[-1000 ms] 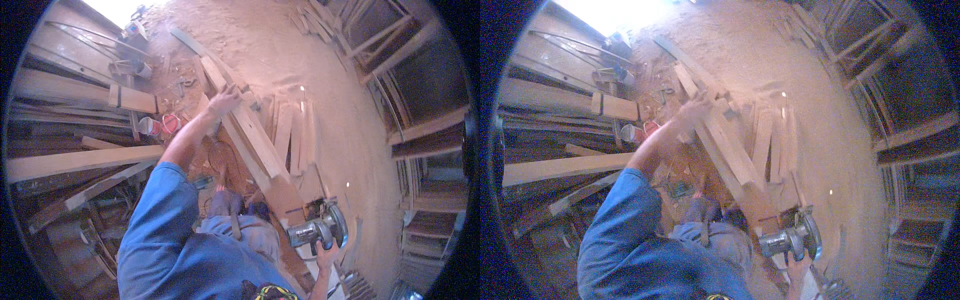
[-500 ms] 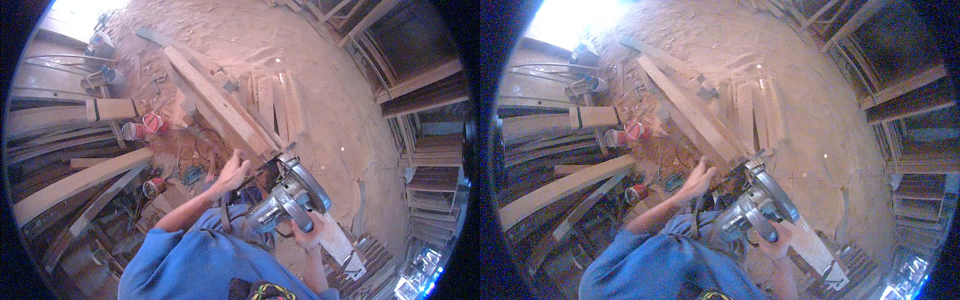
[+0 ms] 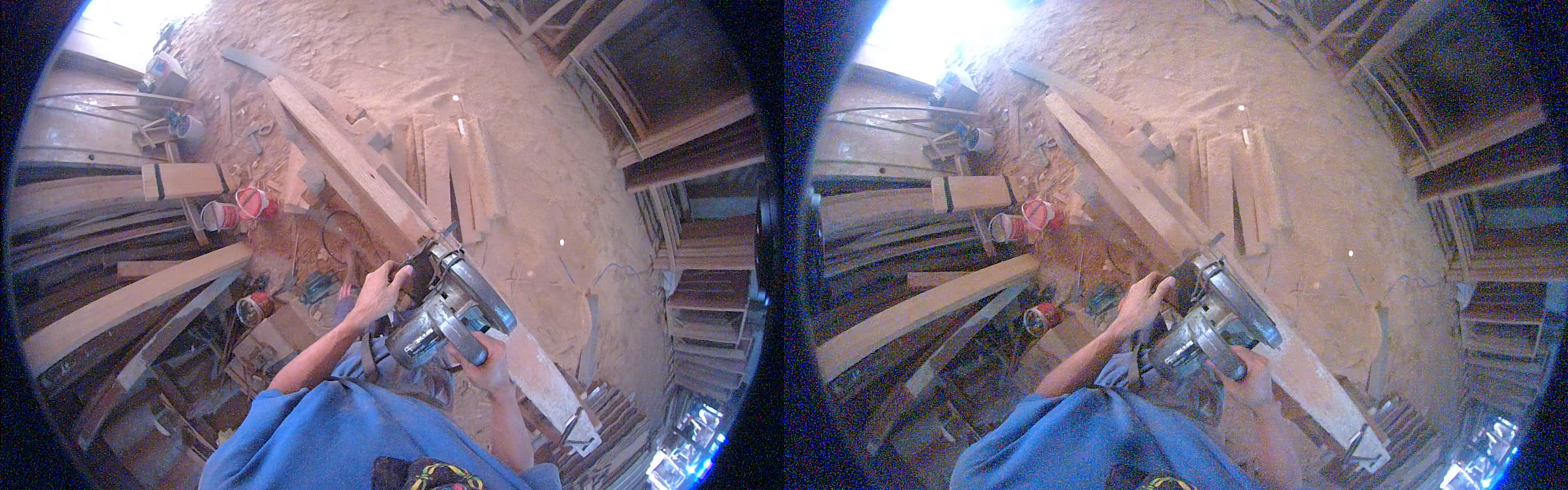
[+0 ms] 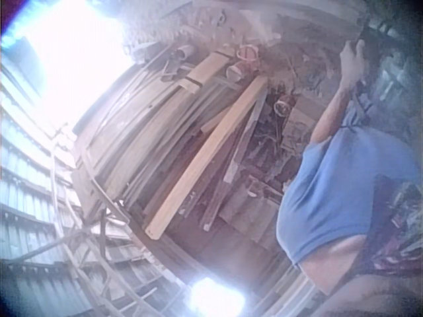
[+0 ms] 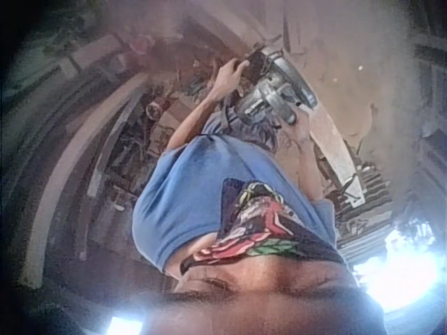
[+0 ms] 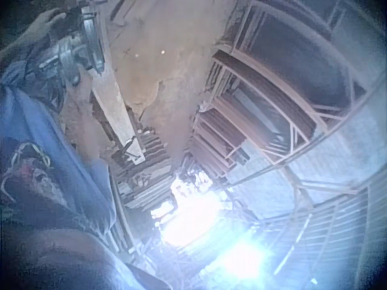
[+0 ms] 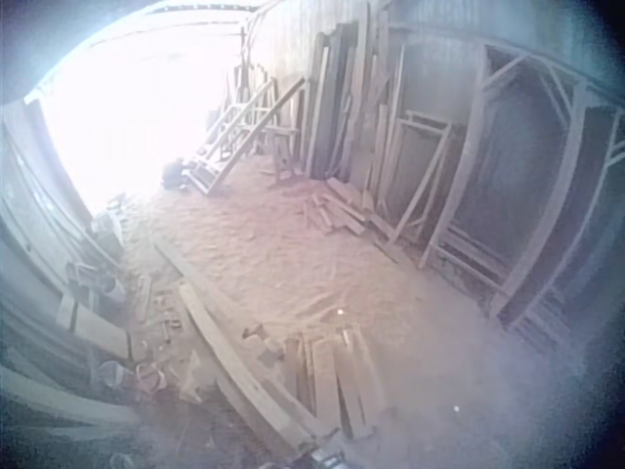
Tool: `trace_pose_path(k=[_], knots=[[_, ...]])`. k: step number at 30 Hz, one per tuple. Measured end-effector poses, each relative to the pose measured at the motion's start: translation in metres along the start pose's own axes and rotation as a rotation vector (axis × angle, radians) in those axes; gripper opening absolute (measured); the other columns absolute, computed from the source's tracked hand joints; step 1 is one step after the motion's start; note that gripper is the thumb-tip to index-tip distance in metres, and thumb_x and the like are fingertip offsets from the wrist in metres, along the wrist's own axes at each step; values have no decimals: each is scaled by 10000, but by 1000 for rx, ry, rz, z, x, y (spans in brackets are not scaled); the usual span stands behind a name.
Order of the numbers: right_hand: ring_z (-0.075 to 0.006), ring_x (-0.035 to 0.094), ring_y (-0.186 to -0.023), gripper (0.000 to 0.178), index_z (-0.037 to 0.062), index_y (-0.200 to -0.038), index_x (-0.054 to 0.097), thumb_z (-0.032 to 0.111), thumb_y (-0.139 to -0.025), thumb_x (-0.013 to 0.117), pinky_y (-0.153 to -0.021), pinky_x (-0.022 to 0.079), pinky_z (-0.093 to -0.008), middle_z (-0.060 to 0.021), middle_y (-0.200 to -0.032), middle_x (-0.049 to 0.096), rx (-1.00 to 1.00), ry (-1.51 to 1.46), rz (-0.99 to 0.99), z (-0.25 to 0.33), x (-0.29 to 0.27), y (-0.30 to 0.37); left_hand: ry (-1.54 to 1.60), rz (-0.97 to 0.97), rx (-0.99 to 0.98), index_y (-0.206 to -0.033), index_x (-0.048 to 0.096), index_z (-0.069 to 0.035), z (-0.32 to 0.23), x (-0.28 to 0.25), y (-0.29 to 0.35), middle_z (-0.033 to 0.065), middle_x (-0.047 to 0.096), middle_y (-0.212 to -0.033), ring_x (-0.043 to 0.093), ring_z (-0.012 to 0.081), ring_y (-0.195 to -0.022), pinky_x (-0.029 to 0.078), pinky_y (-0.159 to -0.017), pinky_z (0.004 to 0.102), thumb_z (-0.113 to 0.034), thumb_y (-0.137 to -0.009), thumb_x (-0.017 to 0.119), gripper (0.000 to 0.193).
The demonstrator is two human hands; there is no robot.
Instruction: The person uses a circular saw to cut a wooden plank into smaller pieces. They then use a sander to smooth the edges of the cut pieces. The person handles the wood and tools with both hands, adjusting the wood's position as needed.
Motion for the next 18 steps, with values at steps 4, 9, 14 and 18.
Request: trace_pose_path(k=[4, 9, 14, 18], knots=[[-172, 712, -723, 221, 23, -975, 732, 159, -839, 840, -664, 542, -328, -100, -811, 742, 66, -32, 55, 2, -1, -1, -41, -2, -10, -1099, 642, 76, -3, -6, 1, 272, 699, -884, 701, 376, -845, 519, -772, 444, -469, -1015, 583, 555], [-211, 710, -689, 216, 26, -955, 725, 172, -841, 836, -639, 534, -342, -110, -781, 728, 12, -15, 8, 11, -2, -5, -44, -9, 10, -1123, 643, 79, -5, -8, -1, 274, 696, -878, 702, 367, -824, 520, -764, 447, -465, -1012, 597, 558], [-219, 696, -662, 221, 22, -923, 714, 190, -845, 834, -611, 520, -351, -118, -752, 709, -3, 61, -14, 5, -2, -4, 23, 14, -28, -1163, 649, 64, -19, -13, 5, 265, 707, -896, 707, 349, -849, 524, -782, 443, -462, -1019, 595, 547], [-225, 684, -647, 232, 19, -901, 710, 206, -844, 836, -601, 511, -352, -122, -737, 694, -6, 59, -31, 4, -1, -3, -43, -14, 33, -1165, 655, 50, -8, -10, 1, 256, 712, -910, 710, 343, -869, 526, -798, 434, -460, -1023, 591, 534]])
Point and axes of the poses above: each hand's wrist, its own y-axis away from the middle knuckle, its own x-axis out of the palm, z = x × y, the point moved 3 cm from there along -y, towards the middle knuckle
